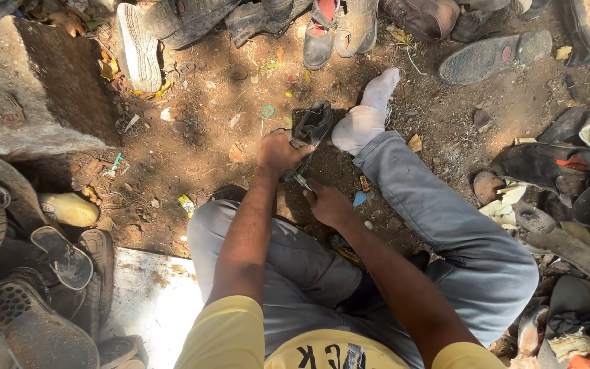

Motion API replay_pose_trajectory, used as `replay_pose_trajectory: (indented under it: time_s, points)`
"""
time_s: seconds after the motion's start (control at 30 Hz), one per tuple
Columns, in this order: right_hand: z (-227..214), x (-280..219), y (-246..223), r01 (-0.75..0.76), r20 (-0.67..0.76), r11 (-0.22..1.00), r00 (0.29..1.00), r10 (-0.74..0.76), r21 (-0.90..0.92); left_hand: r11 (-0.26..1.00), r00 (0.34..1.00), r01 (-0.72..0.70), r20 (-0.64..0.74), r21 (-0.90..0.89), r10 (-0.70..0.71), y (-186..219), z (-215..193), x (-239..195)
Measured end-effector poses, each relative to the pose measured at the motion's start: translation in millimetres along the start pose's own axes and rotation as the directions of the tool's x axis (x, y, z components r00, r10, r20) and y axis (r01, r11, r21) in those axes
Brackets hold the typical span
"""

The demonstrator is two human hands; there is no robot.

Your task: The person sits on the ground and uses a knife to scrape and separate the sole from the upper of a worn shoe. They repeatedly pry and cut along the seam, flip the shoe to access different sides, and continue the separation process.

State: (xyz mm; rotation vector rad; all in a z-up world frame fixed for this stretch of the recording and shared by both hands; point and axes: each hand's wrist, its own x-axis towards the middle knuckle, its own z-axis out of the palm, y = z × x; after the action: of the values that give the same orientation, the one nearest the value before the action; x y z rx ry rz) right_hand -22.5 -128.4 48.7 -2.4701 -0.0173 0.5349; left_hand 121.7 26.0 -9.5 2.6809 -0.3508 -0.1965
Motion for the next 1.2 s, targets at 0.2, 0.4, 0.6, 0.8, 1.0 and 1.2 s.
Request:
replay_pose_trajectory:
  time_s: [0.2,0.4,0.6,0.8,1.0,1.2]
  points:
    - [17.7,-62.1,10.6,-0.142,0.071,0.989,0.987,0.144,-0.028,0.993,0.991,-0.073,-0.117,-0.089,0.063,-8.7,15.2,-2.3]
    - [37.5,-21.8,14.4,-0.211,-0.063,0.953,0.971,0.229,0.218,0.939,0.914,0.075,-0.354,-0.334,-0.199,-3.4,53.3,-4.6]
    - [42.8,-28.0,18.0,-0.257,0.024,0.960,0.966,0.256,0.114,0.986,0.930,0.160,-0.326,-0.054,-0.169,-9.3,86.5,0.0]
    - [35.2,-53.4,29.2,-0.186,-0.053,0.887,0.972,0.229,0.423,0.976,0.950,0.210,-0.226,-0.060,-0.218,17.2,71.7,-17.0]
    - [20.6,-31.0,41.3,-0.521,0.353,0.505,0.848,0.394,0.688,0.985,0.954,0.158,-0.247,-0.068,-0.170,36.4,30.6,-27.6]
    - [70.0,-65.8,63.2,0.403,-0.529,0.899,0.733,-0.428,-0.169,0.961,0.961,0.266,-0.062,-0.074,-0.270,45.9,14.5,-30.4]
